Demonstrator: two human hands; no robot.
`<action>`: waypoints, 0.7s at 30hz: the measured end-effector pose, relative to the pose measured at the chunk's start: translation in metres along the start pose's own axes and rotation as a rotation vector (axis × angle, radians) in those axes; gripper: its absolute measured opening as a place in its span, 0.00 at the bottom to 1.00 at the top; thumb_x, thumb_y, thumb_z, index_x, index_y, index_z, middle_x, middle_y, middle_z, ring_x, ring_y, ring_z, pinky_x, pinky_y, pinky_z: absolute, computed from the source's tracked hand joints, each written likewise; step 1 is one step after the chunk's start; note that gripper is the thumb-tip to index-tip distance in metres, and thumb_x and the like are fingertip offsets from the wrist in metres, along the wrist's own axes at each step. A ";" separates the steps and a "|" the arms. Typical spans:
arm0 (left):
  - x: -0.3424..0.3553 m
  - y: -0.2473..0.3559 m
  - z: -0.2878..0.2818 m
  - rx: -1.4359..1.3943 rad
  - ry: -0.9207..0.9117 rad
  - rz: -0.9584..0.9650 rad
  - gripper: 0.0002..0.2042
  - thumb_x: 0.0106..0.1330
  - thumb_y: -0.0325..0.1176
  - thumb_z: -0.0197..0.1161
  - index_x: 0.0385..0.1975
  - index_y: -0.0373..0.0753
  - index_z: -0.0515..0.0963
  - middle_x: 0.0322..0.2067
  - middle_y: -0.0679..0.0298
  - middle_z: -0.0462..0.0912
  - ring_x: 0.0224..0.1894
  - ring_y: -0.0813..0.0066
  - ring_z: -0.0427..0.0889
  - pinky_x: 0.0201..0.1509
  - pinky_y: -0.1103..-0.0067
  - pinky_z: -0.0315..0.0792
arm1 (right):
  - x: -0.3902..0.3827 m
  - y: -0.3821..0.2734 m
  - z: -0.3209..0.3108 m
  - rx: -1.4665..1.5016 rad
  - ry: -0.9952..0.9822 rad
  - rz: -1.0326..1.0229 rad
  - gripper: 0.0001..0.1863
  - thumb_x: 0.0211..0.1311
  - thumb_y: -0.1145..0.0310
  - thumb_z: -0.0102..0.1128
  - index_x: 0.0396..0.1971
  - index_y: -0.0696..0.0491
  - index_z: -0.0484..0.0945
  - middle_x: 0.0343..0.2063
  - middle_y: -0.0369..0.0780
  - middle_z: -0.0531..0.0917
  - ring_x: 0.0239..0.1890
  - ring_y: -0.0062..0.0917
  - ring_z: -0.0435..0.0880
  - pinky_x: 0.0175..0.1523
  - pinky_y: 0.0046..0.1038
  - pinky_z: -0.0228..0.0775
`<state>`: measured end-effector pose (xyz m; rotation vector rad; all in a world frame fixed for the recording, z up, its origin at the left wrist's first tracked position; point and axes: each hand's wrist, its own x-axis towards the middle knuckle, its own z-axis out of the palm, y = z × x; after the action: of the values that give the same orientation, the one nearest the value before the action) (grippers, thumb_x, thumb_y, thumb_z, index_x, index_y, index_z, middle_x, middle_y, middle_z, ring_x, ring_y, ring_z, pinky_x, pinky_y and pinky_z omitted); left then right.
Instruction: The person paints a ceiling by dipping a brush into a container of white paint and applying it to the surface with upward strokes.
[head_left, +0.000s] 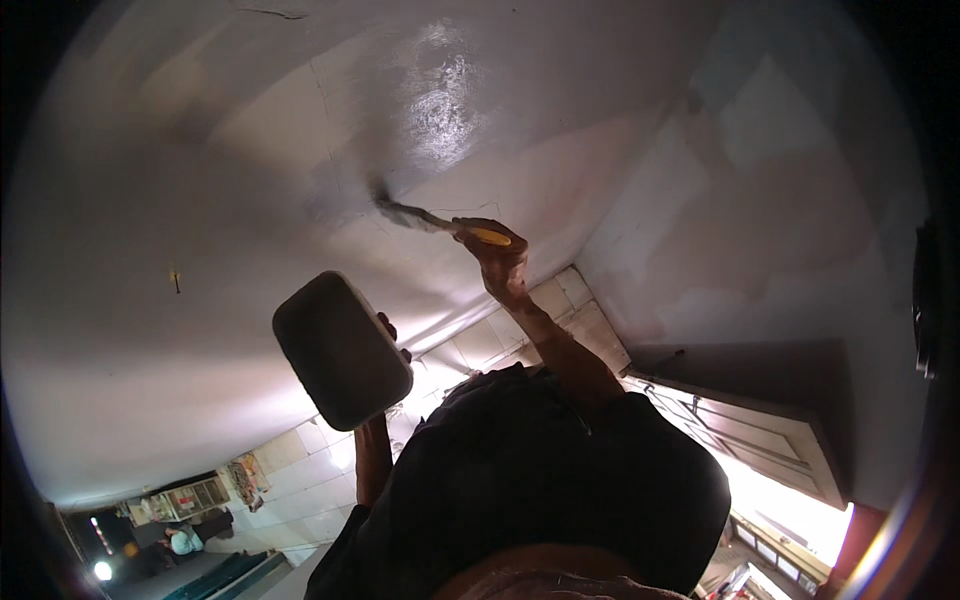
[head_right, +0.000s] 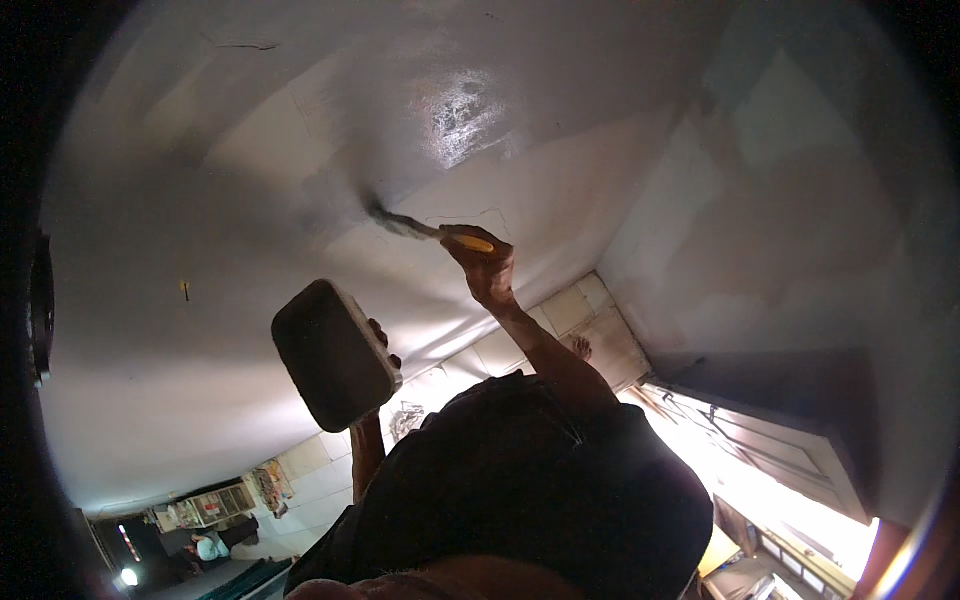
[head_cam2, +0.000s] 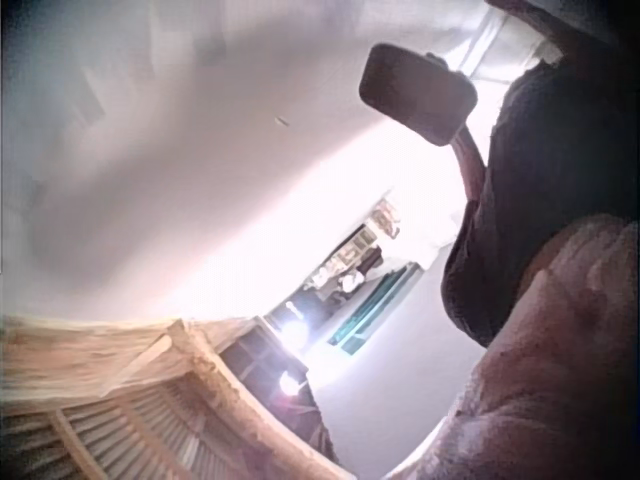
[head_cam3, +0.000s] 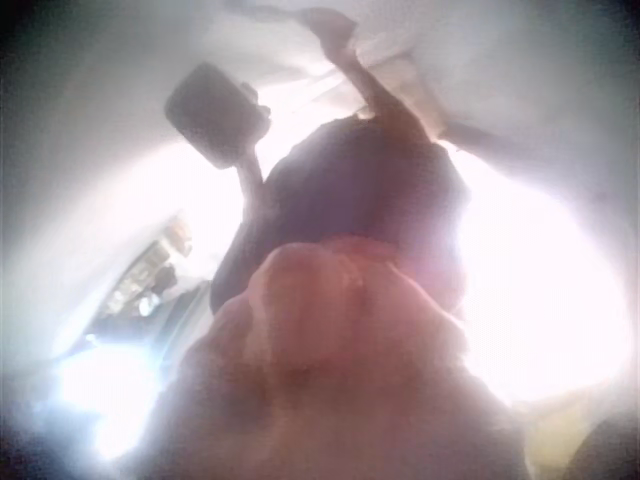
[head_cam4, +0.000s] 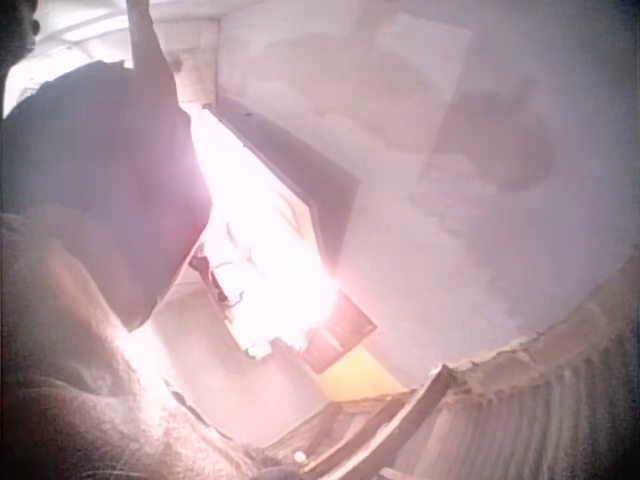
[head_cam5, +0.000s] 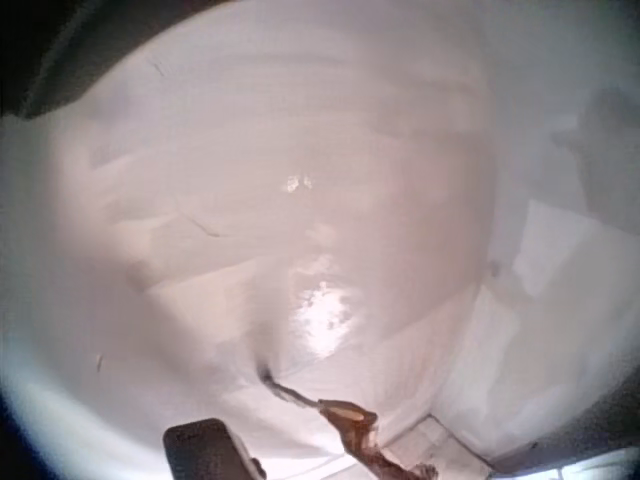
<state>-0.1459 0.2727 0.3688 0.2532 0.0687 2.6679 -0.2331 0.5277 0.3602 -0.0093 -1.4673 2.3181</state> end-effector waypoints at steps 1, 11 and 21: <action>-0.001 0.003 0.004 0.005 0.001 0.009 0.35 0.67 0.54 0.54 0.69 0.42 0.55 0.66 0.52 0.60 0.67 0.51 0.60 0.62 0.42 0.58 | 0.007 0.006 -0.002 -0.043 0.044 -0.104 0.09 0.59 0.80 0.63 0.40 0.64 0.81 0.38 0.42 0.85 0.39 0.24 0.83 0.49 0.27 0.78; 0.000 0.022 0.007 0.041 0.010 0.018 0.35 0.67 0.53 0.55 0.70 0.42 0.54 0.66 0.50 0.59 0.68 0.51 0.59 0.62 0.41 0.58 | 0.076 -0.012 -0.116 -0.053 0.719 -0.510 0.10 0.59 0.76 0.65 0.38 0.66 0.81 0.37 0.45 0.84 0.37 0.30 0.84 0.48 0.30 0.81; -0.012 0.027 0.007 0.053 0.051 0.046 0.35 0.67 0.51 0.56 0.70 0.42 0.53 0.66 0.48 0.58 0.69 0.52 0.57 0.62 0.40 0.58 | -0.050 0.047 0.039 -0.449 0.139 -0.264 0.13 0.57 0.74 0.68 0.43 0.55 0.82 0.35 0.40 0.85 0.32 0.29 0.86 0.38 0.27 0.78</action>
<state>-0.1456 0.2429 0.3759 0.2056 0.1517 2.7213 -0.2106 0.4602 0.3271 -0.0934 -1.7646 1.7126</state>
